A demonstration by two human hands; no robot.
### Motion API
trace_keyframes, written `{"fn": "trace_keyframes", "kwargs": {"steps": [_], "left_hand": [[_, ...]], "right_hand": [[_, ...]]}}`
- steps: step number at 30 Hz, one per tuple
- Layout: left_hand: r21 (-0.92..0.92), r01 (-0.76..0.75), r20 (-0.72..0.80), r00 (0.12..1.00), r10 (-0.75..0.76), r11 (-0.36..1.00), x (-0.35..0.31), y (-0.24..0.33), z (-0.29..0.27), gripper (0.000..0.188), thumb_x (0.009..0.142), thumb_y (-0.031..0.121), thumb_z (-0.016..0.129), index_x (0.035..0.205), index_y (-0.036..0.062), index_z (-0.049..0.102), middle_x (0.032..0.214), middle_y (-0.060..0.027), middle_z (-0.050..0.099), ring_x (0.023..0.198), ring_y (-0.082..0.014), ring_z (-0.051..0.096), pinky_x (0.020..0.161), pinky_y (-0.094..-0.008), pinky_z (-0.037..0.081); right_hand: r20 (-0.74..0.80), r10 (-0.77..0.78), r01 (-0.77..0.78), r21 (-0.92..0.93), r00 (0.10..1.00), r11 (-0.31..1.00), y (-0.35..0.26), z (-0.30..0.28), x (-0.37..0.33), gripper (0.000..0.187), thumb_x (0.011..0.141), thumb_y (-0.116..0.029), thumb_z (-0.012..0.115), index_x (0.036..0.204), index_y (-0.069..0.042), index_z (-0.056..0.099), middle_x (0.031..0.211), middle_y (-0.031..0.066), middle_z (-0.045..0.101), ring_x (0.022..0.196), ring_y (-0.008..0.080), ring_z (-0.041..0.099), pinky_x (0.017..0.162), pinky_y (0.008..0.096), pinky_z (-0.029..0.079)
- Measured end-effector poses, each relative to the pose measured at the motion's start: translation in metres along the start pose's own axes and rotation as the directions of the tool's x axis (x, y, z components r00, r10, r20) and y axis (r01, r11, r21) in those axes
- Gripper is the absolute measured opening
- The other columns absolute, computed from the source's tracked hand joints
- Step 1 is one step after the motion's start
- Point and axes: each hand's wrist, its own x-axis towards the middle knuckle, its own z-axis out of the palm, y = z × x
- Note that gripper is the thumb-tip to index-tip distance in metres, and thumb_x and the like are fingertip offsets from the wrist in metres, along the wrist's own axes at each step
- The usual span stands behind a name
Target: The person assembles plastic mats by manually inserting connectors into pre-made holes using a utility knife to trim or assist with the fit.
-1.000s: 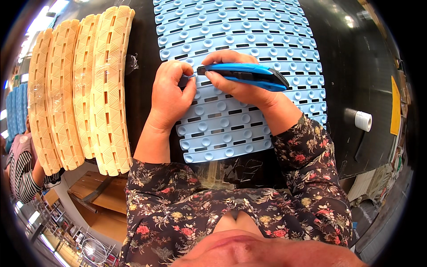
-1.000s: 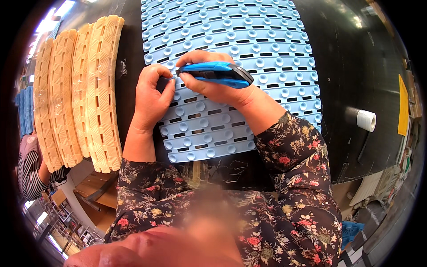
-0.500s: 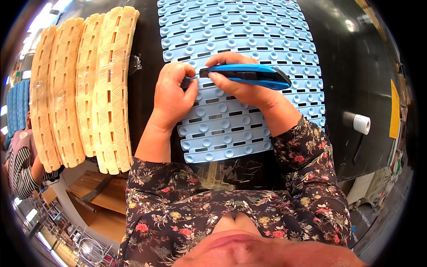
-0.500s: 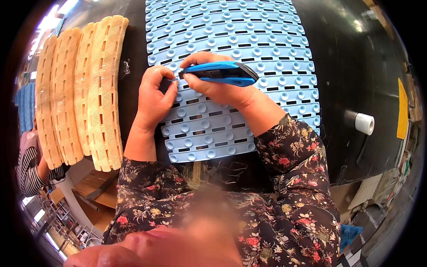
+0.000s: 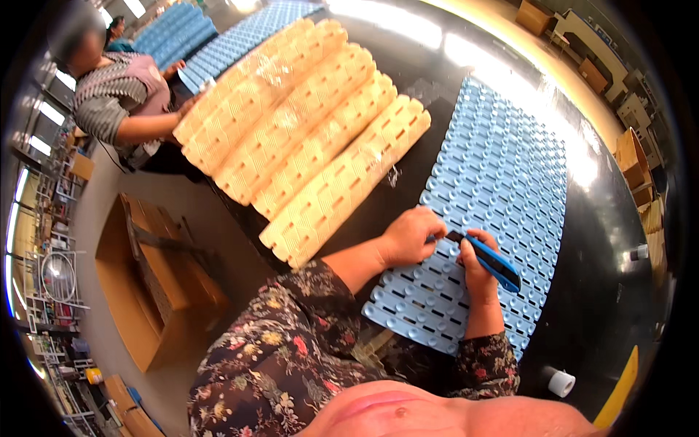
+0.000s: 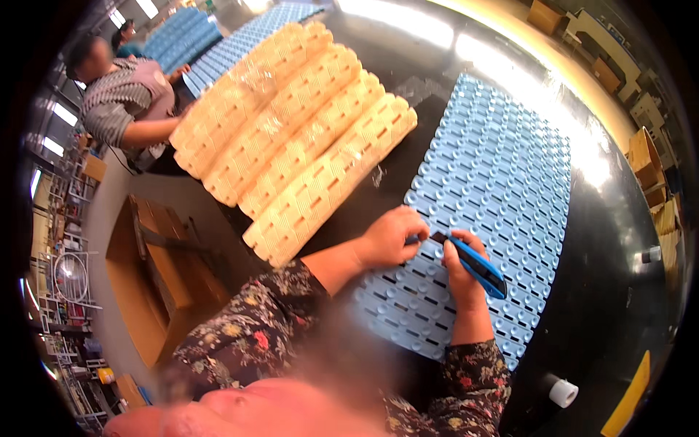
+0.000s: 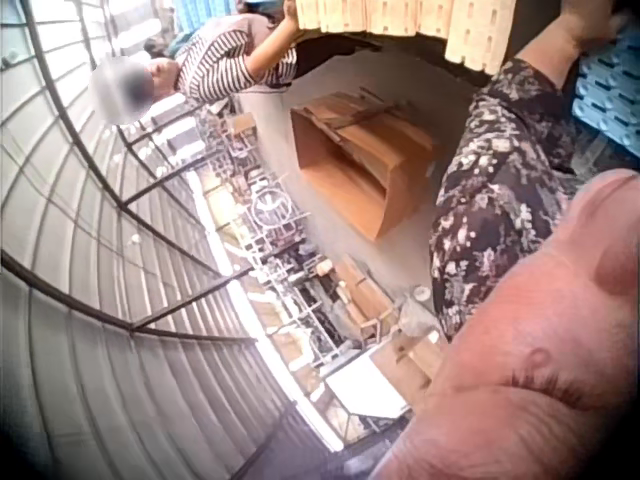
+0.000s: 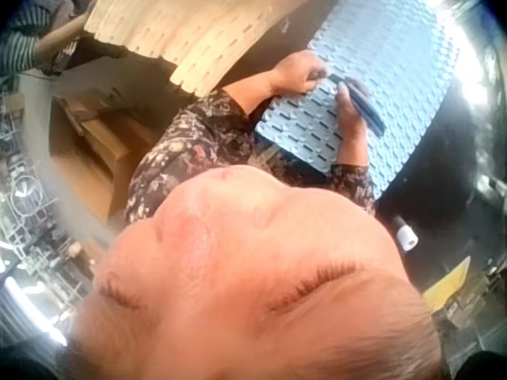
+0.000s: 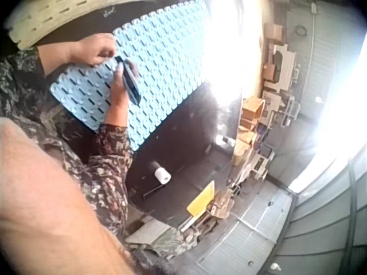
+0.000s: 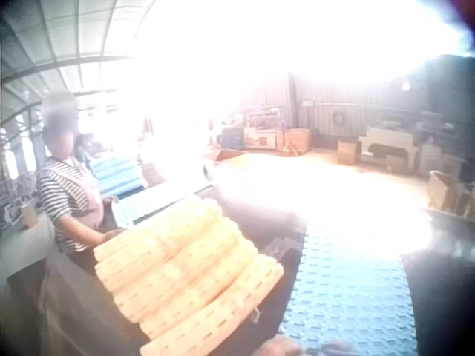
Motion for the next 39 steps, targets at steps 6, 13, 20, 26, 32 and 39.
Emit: {"fn": "trace_keyframes", "kwargs": {"steps": [6, 13, 20, 26, 32, 39], "left_hand": [[-0.022, 0.058, -0.049, 0.997, -0.059, 0.998, -0.012, -0.001, 0.004, 0.016, 0.072, 0.004, 0.068, 0.086, 0.0086, 0.063, 0.085, -0.0091, 0.062, 0.087, -0.0339, 0.06, 0.079, -0.0443, 0.05], [0.103, 0.022, -0.007, 1.0, -0.021, 0.994, 0.004, 0.014, 0.004, 0.02, 0.074, 0.013, 0.076, 0.09, 0.013, 0.063, 0.088, -0.0054, 0.062, 0.094, -0.0306, 0.06, 0.084, -0.0424, 0.049], [0.126, 0.063, -0.049, 0.997, -0.058, 0.99, -0.008, 0.01, 0.005, 0.015, 0.079, 0.013, 0.074, 0.09, 0.0153, 0.063, 0.091, -0.0009, 0.063, 0.099, -0.026, 0.06, 0.087, -0.0413, 0.048], [0.149, 0.052, -0.091, 0.995, -0.039, 0.987, -0.009, 0.006, 0.011, 0.013, 0.08, 0.011, 0.071, 0.09, 0.0161, 0.064, 0.093, 0.0, 0.064, 0.099, -0.0247, 0.06, 0.085, -0.0403, 0.047], [0.146, 0.052, -0.101, 0.994, -0.038, 0.988, -0.009, 0.006, 0.012, 0.014, 0.079, 0.01, 0.071, 0.09, 0.0158, 0.064, 0.093, -0.0001, 0.064, 0.1, -0.0247, 0.06, 0.085, -0.0404, 0.048], [0.147, 0.055, -0.074, 0.996, -0.045, 0.988, -0.005, 0.006, 0.014, 0.016, 0.079, 0.009, 0.071, 0.092, 0.0157, 0.065, 0.095, 0.0, 0.064, 0.101, -0.0246, 0.06, 0.087, -0.0408, 0.048]], "right_hand": [[-0.045, 0.02, -0.019, 0.021, 0.999, 1.0, 0.0, 0.011, -0.003, 0.031, 0.093, -0.012, 0.072, 0.121, -0.001, 0.062, 0.095, 0.0062, 0.068, 0.074, 0.0109, 0.066, 0.069, 0.0264, 0.056], [-0.026, -0.125, 0.123, -0.058, 0.992, 0.991, 0.005, -0.004, 0.008, 0.028, 0.092, -0.009, 0.072, 0.118, -0.002, 0.062, 0.087, 0.0045, 0.068, 0.069, 0.0101, 0.064, 0.065, 0.0245, 0.053], [-0.01, -0.03, 0.03, -0.023, 0.999, 0.999, -0.002, 0.009, 0.0, 0.028, 0.093, -0.013, 0.071, 0.118, -0.002, 0.063, 0.089, 0.0031, 0.067, 0.072, 0.0087, 0.062, 0.067, 0.0236, 0.052], [-0.02, -0.02, 0.019, -0.051, 1.0, 0.999, -0.001, 0.008, 0.0, 0.029, 0.095, -0.013, 0.069, 0.12, -0.003, 0.061, 0.088, 0.002, 0.065, 0.071, 0.0079, 0.061, 0.067, 0.0218, 0.051], [0.001, -0.05, 0.05, -0.05, 0.999, 0.997, 0.004, 0.004, 0.002, 0.028, 0.096, -0.011, 0.068, 0.122, -0.003, 0.06, 0.089, 0.0014, 0.064, 0.071, 0.007, 0.059, 0.066, 0.0209, 0.049], [-0.005, -0.051, 0.051, -0.077, 0.999, 0.996, 0.004, 0.0, 0.005, 0.027, 0.096, -0.012, 0.068, 0.121, -0.003, 0.061, 0.089, 0.0011, 0.064, 0.071, 0.0067, 0.059, 0.067, 0.0207, 0.048]]}}
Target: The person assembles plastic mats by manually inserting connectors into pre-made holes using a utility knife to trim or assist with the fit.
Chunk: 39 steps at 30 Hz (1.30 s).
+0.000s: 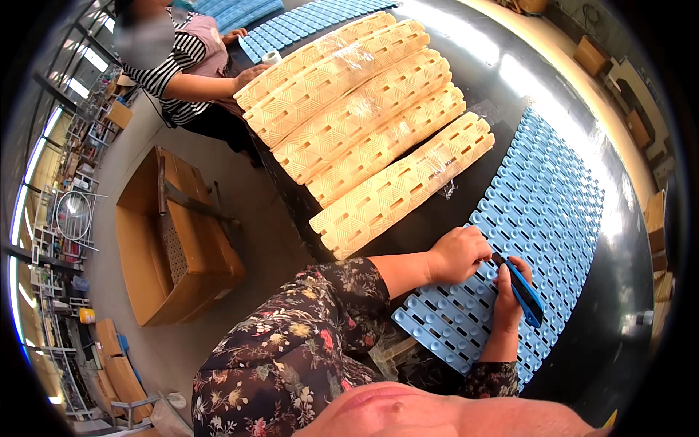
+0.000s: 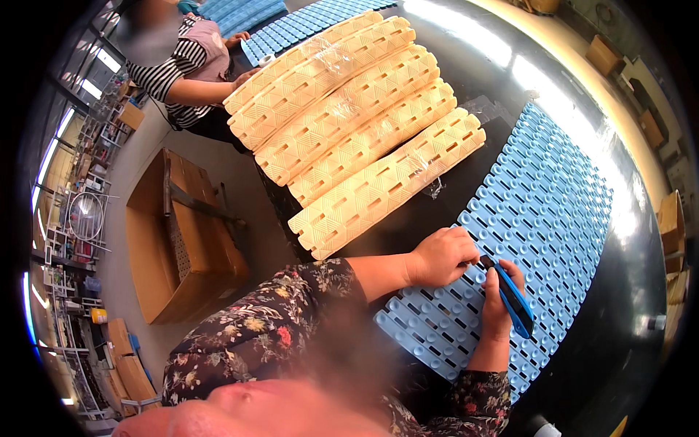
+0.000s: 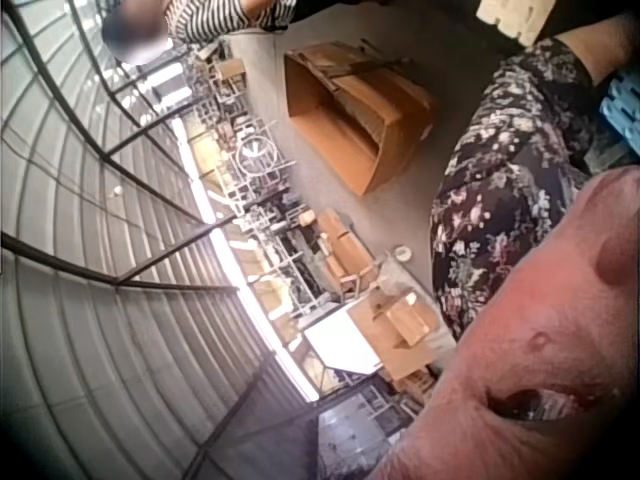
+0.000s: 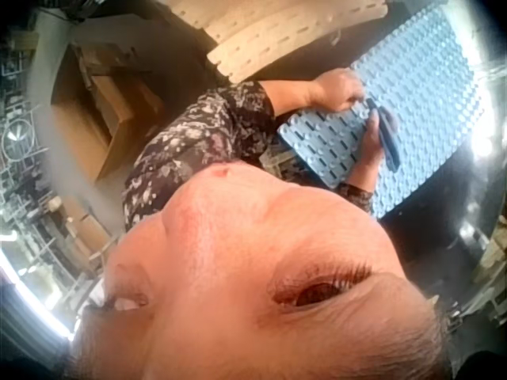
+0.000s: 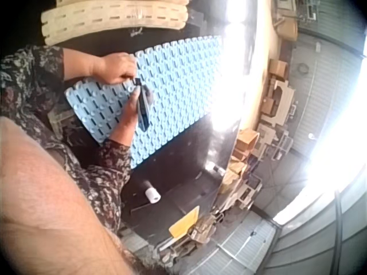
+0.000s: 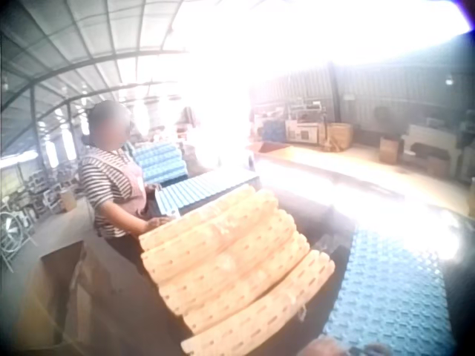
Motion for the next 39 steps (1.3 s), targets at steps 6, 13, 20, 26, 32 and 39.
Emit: {"fn": "trace_keyframes", "kwargs": {"steps": [6, 13, 20, 26, 32, 39], "left_hand": [[0.0, 0.001, -0.006, 1.0, -0.001, 1.0, -0.006, 0.0, 0.0, 0.016, 0.079, 0.009, 0.071, 0.091, 0.0158, 0.065, 0.096, 0.0003, 0.065, 0.103, -0.0242, 0.06, 0.087, -0.0407, 0.048], [-0.029, -0.021, -0.032, 0.999, 0.02, 0.999, -0.007, -0.003, -0.002, 0.014, 0.078, 0.009, 0.071, 0.09, 0.0146, 0.066, 0.094, -0.0022, 0.067, 0.099, -0.0274, 0.062, 0.084, -0.042, 0.049], [-0.083, 0.041, -0.06, 0.997, -0.046, 0.996, -0.002, -0.014, -0.017, 0.013, 0.073, 0.003, 0.069, 0.084, 0.0093, 0.07, 0.086, -0.0115, 0.066, 0.087, -0.0343, 0.062, 0.079, -0.0449, 0.051], [-0.048, 0.045, 0.091, 0.995, -0.04, 0.998, 0.01, -0.002, -0.012, 0.015, 0.076, 0.0, 0.072, 0.086, 0.0062, 0.063, 0.09, -0.0091, 0.062, 0.093, -0.0293, 0.061, 0.083, -0.0375, 0.05], [-0.074, 0.112, 0.159, 0.982, -0.1, 0.991, 0.008, 0.004, -0.014, 0.014, 0.078, 0.0, 0.071, 0.089, 0.0056, 0.064, 0.095, -0.008, 0.064, 0.098, -0.026, 0.06, 0.086, -0.035, 0.05], [-0.072, 0.09, 0.14, 0.987, -0.08, 0.993, 0.007, -0.001, -0.015, 0.014, 0.078, 0.0, 0.071, 0.089, 0.0055, 0.065, 0.095, -0.0088, 0.064, 0.098, -0.0267, 0.06, 0.086, -0.0357, 0.05]], "right_hand": [[-0.002, 0.006, -0.006, -0.01, 1.0, 1.0, -0.005, 0.004, -0.004, 0.03, 0.095, -0.014, 0.07, 0.12, -0.001, 0.062, 0.083, 0.0021, 0.066, 0.07, 0.0083, 0.062, 0.066, 0.0221, 0.051], [-0.021, -0.031, 0.031, 0.001, 0.999, 1.0, 0.0, 0.009, -0.007, 0.031, 0.093, -0.014, 0.071, 0.12, -0.002, 0.062, 0.082, 0.0016, 0.065, 0.069, 0.0082, 0.062, 0.065, 0.0225, 0.05], [0.004, -0.049, 0.05, -0.069, 0.999, 0.996, 0.004, 0.022, 0.003, 0.024, 0.088, -0.01, 0.075, 0.11, -0.003, 0.068, 0.088, 0.0025, 0.068, 0.076, 0.0088, 0.062, 0.07, 0.0266, 0.051], [0.045, -0.064, 0.068, -0.104, 0.997, 0.992, -0.014, 0.003, 0.004, 0.027, 0.086, -0.02, 0.074, 0.11, -0.009, 0.07, 0.088, 0.0037, 0.073, 0.078, 0.0123, 0.068, 0.072, 0.0294, 0.055], [0.065, -0.042, 0.052, -0.171, 0.997, 0.984, -0.028, 0.0, -0.003, 0.026, 0.085, -0.023, 0.073, 0.107, -0.01, 0.072, 0.088, 0.0066, 0.074, 0.078, 0.0173, 0.072, 0.073, 0.0323, 0.057], [0.067, -0.059, 0.07, -0.169, 0.996, 0.983, -0.032, 0.008, -0.003, 0.024, 0.085, -0.022, 0.074, 0.104, -0.009, 0.073, 0.087, 0.0076, 0.074, 0.077, 0.0187, 0.072, 0.072, 0.0321, 0.058]]}}
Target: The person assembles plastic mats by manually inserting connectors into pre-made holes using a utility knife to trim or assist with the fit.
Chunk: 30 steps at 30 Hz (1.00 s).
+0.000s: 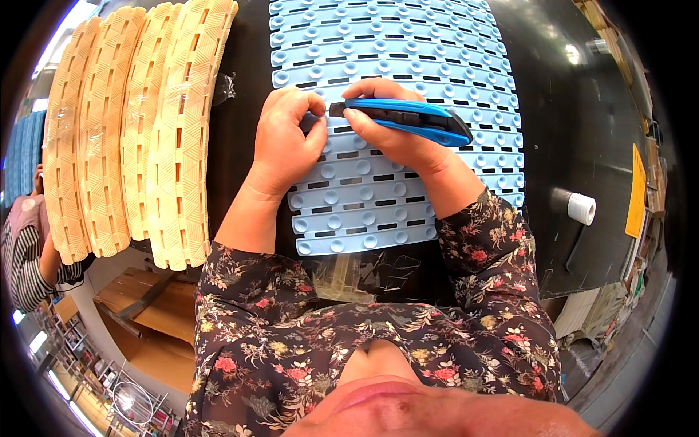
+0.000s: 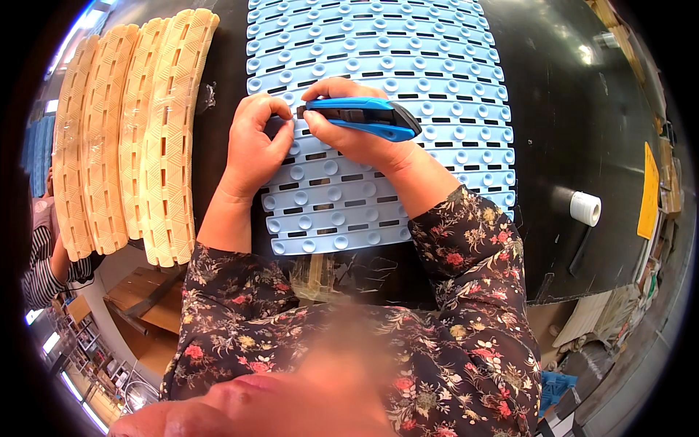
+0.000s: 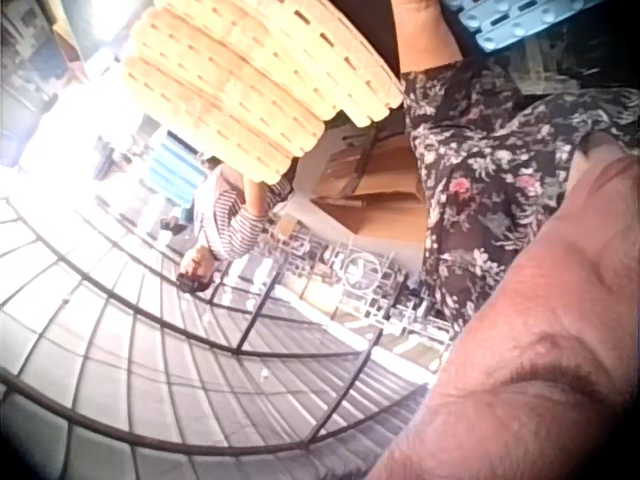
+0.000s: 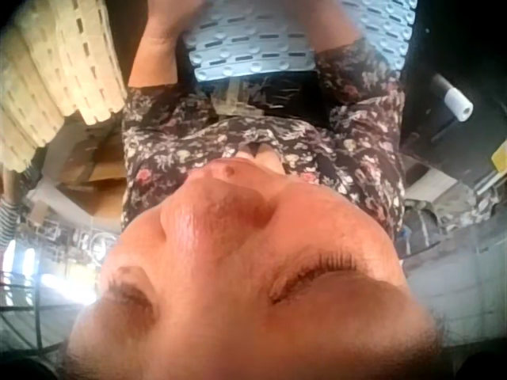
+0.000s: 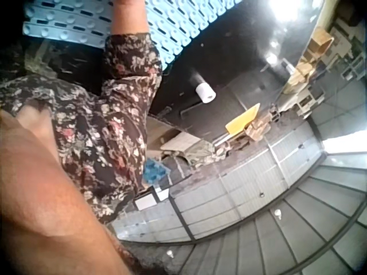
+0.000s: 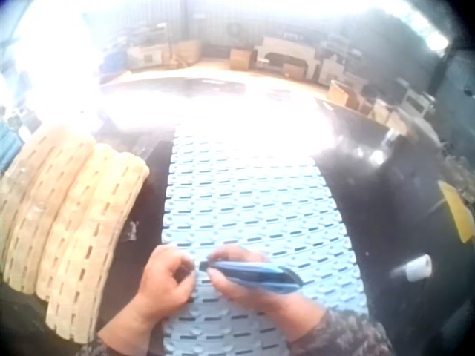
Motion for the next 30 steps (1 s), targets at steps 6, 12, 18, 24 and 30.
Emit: {"fn": "trace_keyframes", "kwargs": {"steps": [6, 12, 18, 24, 30], "left_hand": [[0.02, 0.017, 0.007, 1.0, -0.017, 1.0, 0.0011, 0.0026, -0.0002, 0.013, 0.078, 0.001, 0.071, 0.089, 0.0055, 0.065, 0.095, -0.0082, 0.064, 0.098, -0.0265, 0.06, 0.086, -0.0357, 0.05], [0.007, -0.062, -0.065, 0.996, 0.062, 0.998, 0.0034, 0.0013, 0.004, 0.014, 0.074, 0.001, 0.069, 0.085, 0.007, 0.063, 0.082, -0.0063, 0.062, 0.085, -0.0284, 0.059, 0.075, -0.0385, 0.049], [0.028, 0.024, 0.018, 1.0, -0.025, 0.999, 0.0006, 0.002, -0.0011, 0.014, 0.078, 0.001, 0.071, 0.089, 0.006, 0.064, 0.094, -0.0075, 0.064, 0.099, -0.0265, 0.06, 0.087, -0.0359, 0.05], [0.019, 0.019, 0.017, 1.0, -0.019, 1.0, 0.0021, 0.0011, 0.0011, 0.014, 0.078, 0.001, 0.071, 0.089, 0.0059, 0.063, 0.094, -0.0075, 0.064, 0.099, -0.0265, 0.06, 0.087, -0.0357, 0.05], [0.012, 0.034, 0.026, 0.999, -0.035, 0.999, 0.001, 0.0018, 0.0004, 0.015, 0.078, 0.001, 0.072, 0.089, 0.0059, 0.063, 0.095, -0.0077, 0.063, 0.099, -0.0265, 0.059, 0.087, -0.0355, 0.05]], "right_hand": [[0.004, -0.026, 0.026, -0.003, 1.0, 1.0, 0.0004, 0.0006, 0.0007, 0.022, 0.086, -0.02, 0.072, 0.104, -0.009, 0.073, 0.086, 0.008, 0.074, 0.077, 0.0198, 0.072, 0.073, 0.0324, 0.057], [0.02, 0.01, -0.01, 0.002, 1.0, 1.0, -0.0021, -0.0028, -0.0001, 0.022, 0.086, -0.021, 0.073, 0.104, -0.01, 0.073, 0.088, 0.0087, 0.073, 0.077, 0.0209, 0.072, 0.073, 0.0326, 0.057], [0.048, 0.016, -0.017, 0.02, 0.999, 1.0, -0.0023, -0.0007, -0.0011, 0.021, 0.086, -0.022, 0.074, 0.104, -0.01, 0.073, 0.089, 0.009, 0.074, 0.078, 0.0234, 0.072, 0.073, 0.034, 0.057], [0.028, 0.017, -0.018, 0.043, 0.999, 0.999, 0.0054, -0.0015, -0.0018, 0.022, 0.087, -0.022, 0.074, 0.105, -0.01, 0.073, 0.089, 0.0094, 0.074, 0.078, 0.0238, 0.072, 0.074, 0.0335, 0.057], [0.067, -0.013, 0.013, -0.005, 0.998, 1.0, -0.0013, -0.0036, -0.0009, 0.024, 0.087, -0.024, 0.074, 0.105, -0.01, 0.074, 0.089, 0.0098, 0.074, 0.079, 0.024, 0.072, 0.075, 0.0338, 0.057]]}}
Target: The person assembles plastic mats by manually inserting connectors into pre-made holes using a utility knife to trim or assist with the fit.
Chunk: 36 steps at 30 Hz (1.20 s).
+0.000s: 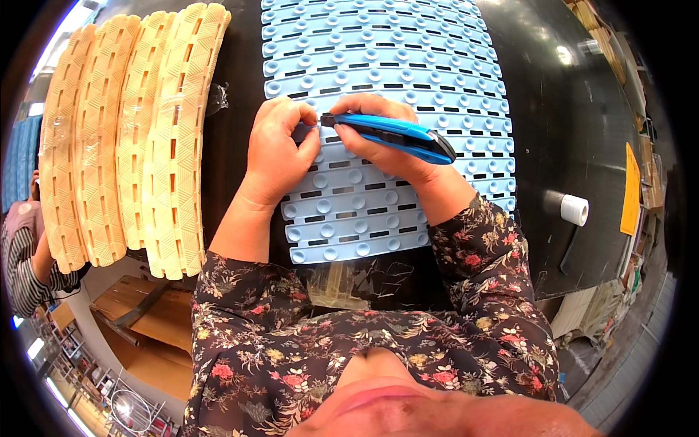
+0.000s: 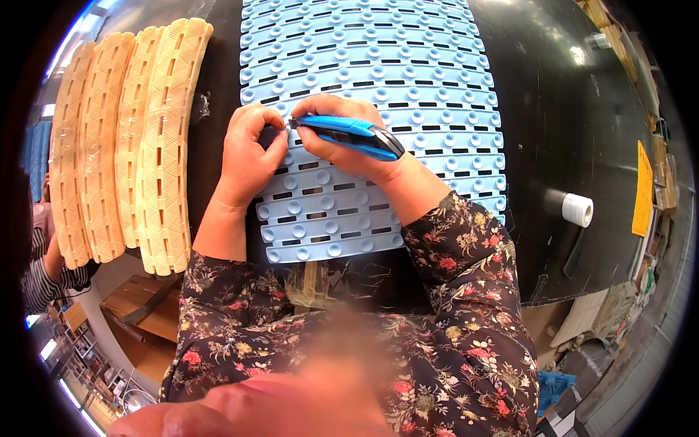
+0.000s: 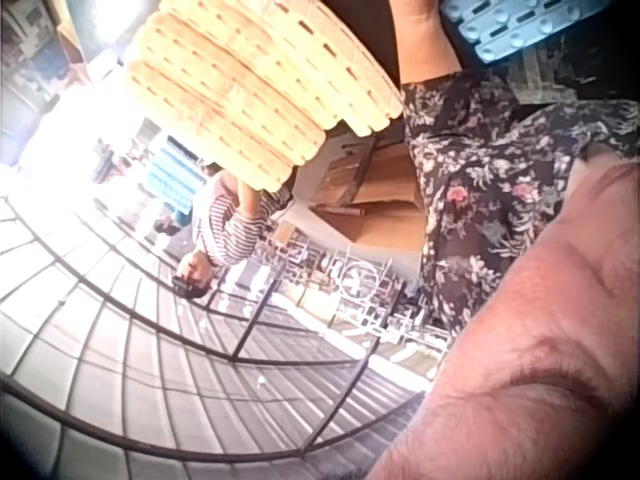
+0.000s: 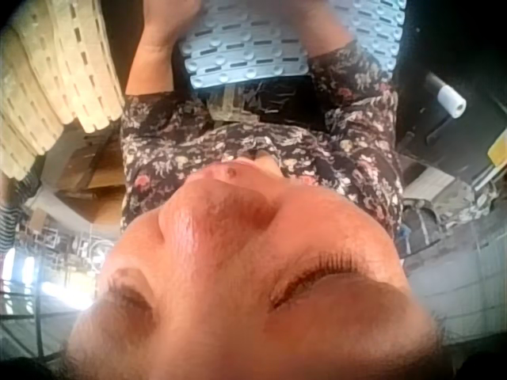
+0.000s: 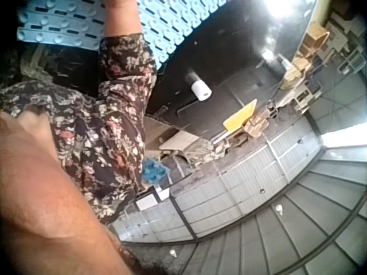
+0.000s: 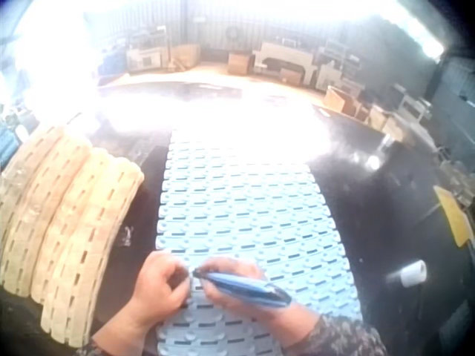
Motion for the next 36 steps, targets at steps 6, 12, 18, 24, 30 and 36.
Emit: {"fn": "trace_keyframes", "kwargs": {"steps": [6, 12, 18, 24, 30, 36], "left_hand": [[-0.001, 0.002, -0.003, 1.0, -0.002, 1.0, 0.0, 0.0005, -0.0006, 0.015, 0.078, 0.002, 0.072, 0.089, 0.0059, 0.064, 0.095, -0.0078, 0.063, 0.099, -0.0265, 0.059, 0.088, -0.0358, 0.05], [0.006, -0.023, -0.013, 1.0, 0.023, 1.0, 0.0, -0.0015, 0.0006, 0.015, 0.077, 0.001, 0.072, 0.09, 0.0059, 0.064, 0.095, -0.008, 0.064, 0.099, -0.0266, 0.059, 0.088, -0.036, 0.05], [-0.009, -0.003, -0.003, 1.0, 0.003, 1.0, 0.0007, 0.0003, -0.0001, 0.015, 0.077, 0.001, 0.072, 0.09, 0.0057, 0.064, 0.095, -0.0079, 0.064, 0.099, -0.0266, 0.059, 0.088, -0.0361, 0.05], [-0.001, -0.013, -0.001, 1.0, 0.013, 1.0, 0.0002, -0.0012, -0.0002, 0.015, 0.077, 0.001, 0.072, 0.089, 0.0059, 0.063, 0.094, -0.0077, 0.063, 0.098, -0.0263, 0.059, 0.087, -0.036, 0.049], [0.0, -0.009, -0.006, 1.0, 0.009, 1.0, 0.0, -0.0021, -0.0001, 0.015, 0.077, 0.001, 0.072, 0.09, 0.0059, 0.064, 0.094, -0.0077, 0.063, 0.098, -0.0265, 0.059, 0.088, -0.0359, 0.049], [0.009, -0.01, 0.003, 1.0, 0.01, 1.0, 0.0003, -0.0009, -0.0016, 0.015, 0.077, 0.001, 0.072, 0.089, 0.0058, 0.064, 0.094, -0.0075, 0.063, 0.098, -0.0266, 0.059, 0.086, -0.0358, 0.049]], "right_hand": [[-0.015, 0.066, -0.065, 0.056, 0.998, 0.996, 0.0009, -0.0004, -0.0007, 0.022, 0.087, -0.023, 0.074, 0.105, -0.01, 0.074, 0.088, 0.0093, 0.074, 0.079, 0.0233, 0.072, 0.074, 0.0339, 0.057], [0.025, -0.008, 0.007, 0.044, 1.0, 0.999, 0.0047, -0.0015, -0.0008, 0.024, 0.087, -0.023, 0.074, 0.106, -0.01, 0.073, 0.091, 0.0097, 0.073, 0.08, 0.0219, 0.072, 0.075, 0.0334, 0.057], [0.025, 0.041, -0.042, 0.043, 0.999, 0.998, 0.0025, -0.002, 0.0005, 0.025, 0.087, -0.024, 0.075, 0.108, -0.009, 0.073, 0.093, 0.0098, 0.074, 0.08, 0.0211, 0.071, 0.075, 0.0336, 0.057], [0.034, 0.054, -0.056, 0.073, 0.998, 0.996, 0.0046, -0.0015, -0.0009, 0.025, 0.087, -0.024, 0.075, 0.108, -0.01, 0.073, 0.092, 0.0099, 0.074, 0.08, 0.0216, 0.071, 0.075, 0.0336, 0.057], [0.037, 0.024, -0.025, 0.037, 0.999, 0.999, 0.0053, -0.0002, 0.0021, 0.027, 0.086, -0.024, 0.075, 0.109, -0.01, 0.073, 0.093, 0.0096, 0.074, 0.08, 0.0213, 0.071, 0.076, 0.0337, 0.057], [0.034, 0.013, -0.015, 0.061, 0.999, 0.998, 0.006, -0.0023, 0.0003, 0.026, 0.087, -0.024, 0.075, 0.108, -0.01, 0.073, 0.094, 0.01, 0.074, 0.082, 0.0219, 0.072, 0.076, 0.0343, 0.057]]}}
